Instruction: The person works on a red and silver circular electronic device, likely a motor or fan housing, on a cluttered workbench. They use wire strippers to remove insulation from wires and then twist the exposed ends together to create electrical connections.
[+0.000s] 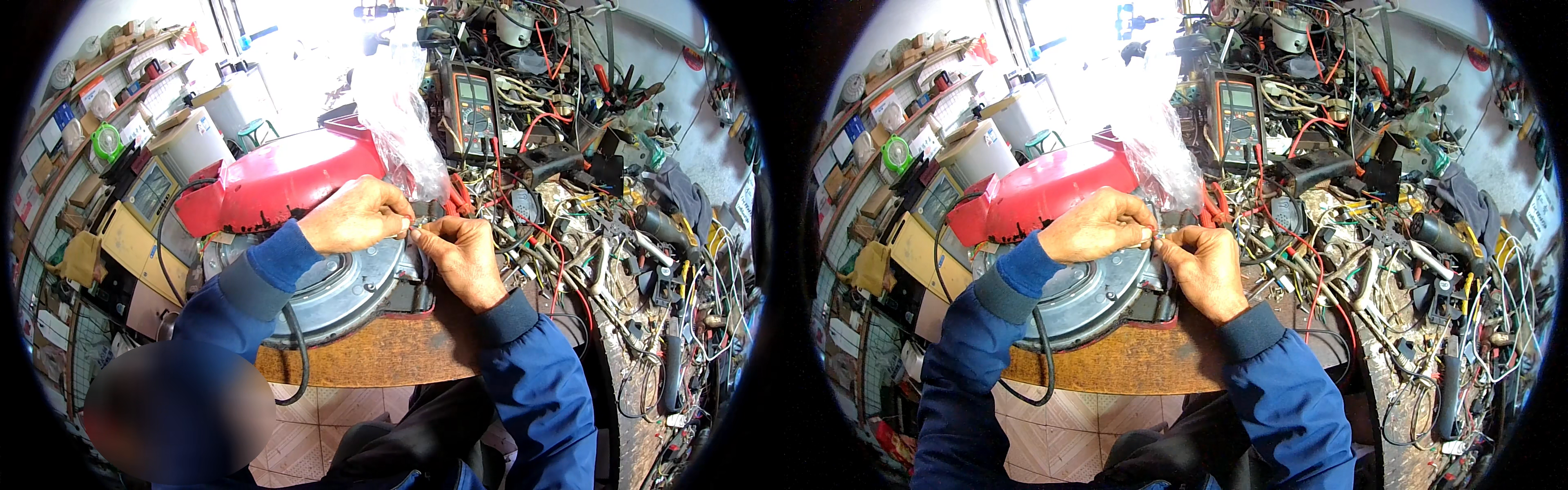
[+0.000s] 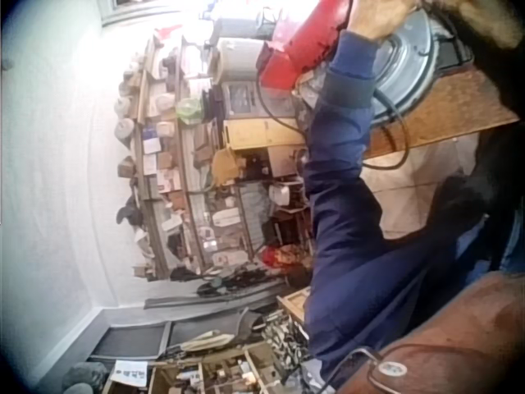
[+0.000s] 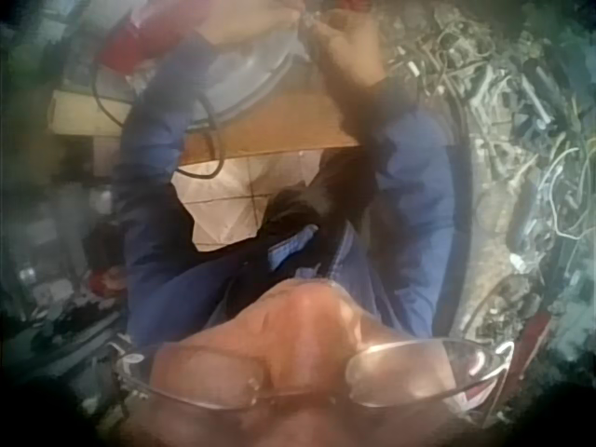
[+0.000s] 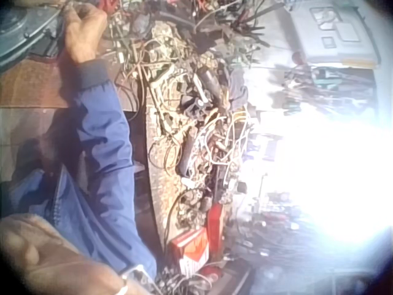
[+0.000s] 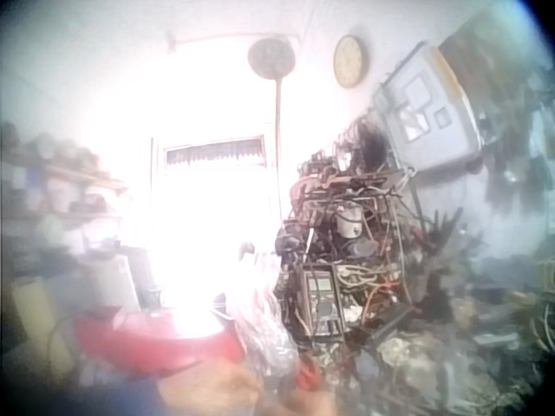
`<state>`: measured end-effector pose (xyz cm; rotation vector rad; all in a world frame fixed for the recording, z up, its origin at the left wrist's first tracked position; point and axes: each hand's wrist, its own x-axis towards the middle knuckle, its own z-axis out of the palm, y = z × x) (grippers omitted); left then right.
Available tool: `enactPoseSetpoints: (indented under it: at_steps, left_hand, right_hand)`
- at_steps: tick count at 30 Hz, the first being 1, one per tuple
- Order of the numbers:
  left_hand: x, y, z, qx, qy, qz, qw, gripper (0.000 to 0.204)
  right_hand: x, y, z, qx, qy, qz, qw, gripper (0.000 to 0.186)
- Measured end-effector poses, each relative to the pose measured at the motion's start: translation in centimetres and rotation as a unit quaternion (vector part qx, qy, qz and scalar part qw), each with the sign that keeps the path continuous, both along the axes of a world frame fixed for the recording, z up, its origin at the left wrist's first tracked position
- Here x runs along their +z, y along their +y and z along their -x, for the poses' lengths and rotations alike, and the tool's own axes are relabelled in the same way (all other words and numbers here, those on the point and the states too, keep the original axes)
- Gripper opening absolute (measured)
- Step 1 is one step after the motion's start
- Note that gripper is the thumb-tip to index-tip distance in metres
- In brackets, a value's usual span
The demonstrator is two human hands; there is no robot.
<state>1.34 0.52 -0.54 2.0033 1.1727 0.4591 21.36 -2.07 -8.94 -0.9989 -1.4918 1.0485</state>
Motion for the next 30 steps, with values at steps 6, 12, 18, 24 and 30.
enactPoseSetpoints:
  at_steps: [6,12,18,24,30]
  left_hand:
    - [-0.4,0.2,0.2,-0.001,-0.014,-0.004,1.0,0.017]
    - [-0.2,0.3,-0.1,0.0,0.012,-0.009,1.0,0.016]
    - [-0.5,0.3,0.1,0.013,0.002,-0.006,1.0,0.015]
    - [-0.4,0.2,0.0,0.017,-0.004,-0.013,1.0,0.015]
    - [0.1,-0.2,-0.2,0.025,-0.008,-0.02,0.999,0.017]
  right_hand:
    - [-0.1,0.1,0.1,0.005,0.002,-0.011,1.0,0.015]
    - [-0.4,0.2,-0.1,0.004,0.007,-0.004,1.0,0.015]
    - [-0.5,0.3,0.1,0.002,-0.009,-0.027,1.0,0.015]
    - [-0.8,0.5,0.1,-0.001,-0.016,-0.036,0.999,0.016]
    - [-0.8,0.4,0.2,-0.003,-0.014,-0.041,0.999,0.015]
